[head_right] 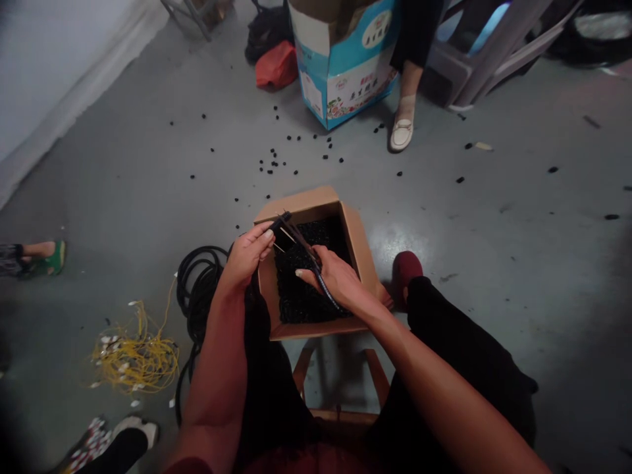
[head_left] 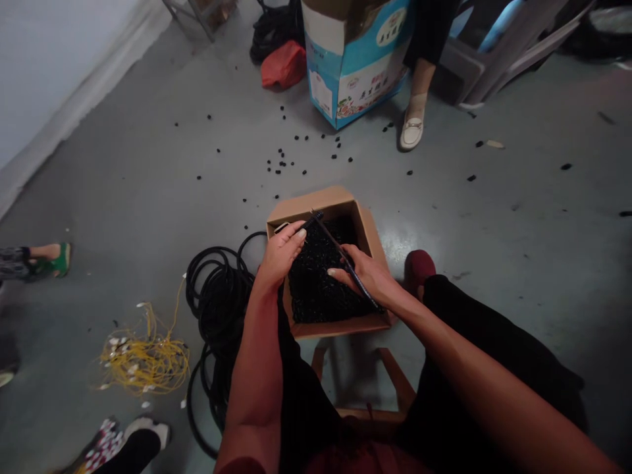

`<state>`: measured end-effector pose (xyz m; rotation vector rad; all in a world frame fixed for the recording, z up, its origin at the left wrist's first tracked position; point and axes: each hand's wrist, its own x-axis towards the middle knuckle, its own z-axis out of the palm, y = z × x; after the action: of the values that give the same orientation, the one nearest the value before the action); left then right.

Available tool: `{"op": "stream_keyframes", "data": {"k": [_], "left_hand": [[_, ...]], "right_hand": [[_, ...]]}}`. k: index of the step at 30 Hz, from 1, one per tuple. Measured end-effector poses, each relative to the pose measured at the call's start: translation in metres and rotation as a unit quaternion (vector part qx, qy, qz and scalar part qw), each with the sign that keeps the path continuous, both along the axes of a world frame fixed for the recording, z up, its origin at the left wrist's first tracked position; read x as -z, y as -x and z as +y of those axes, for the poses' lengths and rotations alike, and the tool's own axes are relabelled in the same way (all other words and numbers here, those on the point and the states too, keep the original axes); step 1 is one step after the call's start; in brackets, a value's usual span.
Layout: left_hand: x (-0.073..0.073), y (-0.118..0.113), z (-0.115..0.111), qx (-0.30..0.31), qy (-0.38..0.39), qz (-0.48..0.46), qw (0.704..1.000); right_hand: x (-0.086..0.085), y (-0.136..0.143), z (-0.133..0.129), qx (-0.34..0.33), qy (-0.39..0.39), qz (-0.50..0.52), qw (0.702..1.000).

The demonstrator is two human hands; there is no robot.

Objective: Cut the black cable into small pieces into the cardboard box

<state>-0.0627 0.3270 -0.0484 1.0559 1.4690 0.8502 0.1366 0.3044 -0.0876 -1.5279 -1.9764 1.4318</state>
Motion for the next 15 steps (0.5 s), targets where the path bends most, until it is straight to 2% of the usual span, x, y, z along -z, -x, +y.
{"op": "stream_keyframes", "data": {"k": [9, 15], "left_hand": [[0.0045, -0.0063, -0.0028, 0.048, 0.016, -0.013, 0.999], [0.0077, -0.0053, -0.0032, 0.044, 0.014, -0.038, 0.998]], "right_hand": [[-0.0091, 0.0001, 0.0051, 0.023, 0.050, 0.080, 0.995], [-0.0080, -0.0007, 0.0050, 0.026, 0.079, 0.131, 0.988]]}}
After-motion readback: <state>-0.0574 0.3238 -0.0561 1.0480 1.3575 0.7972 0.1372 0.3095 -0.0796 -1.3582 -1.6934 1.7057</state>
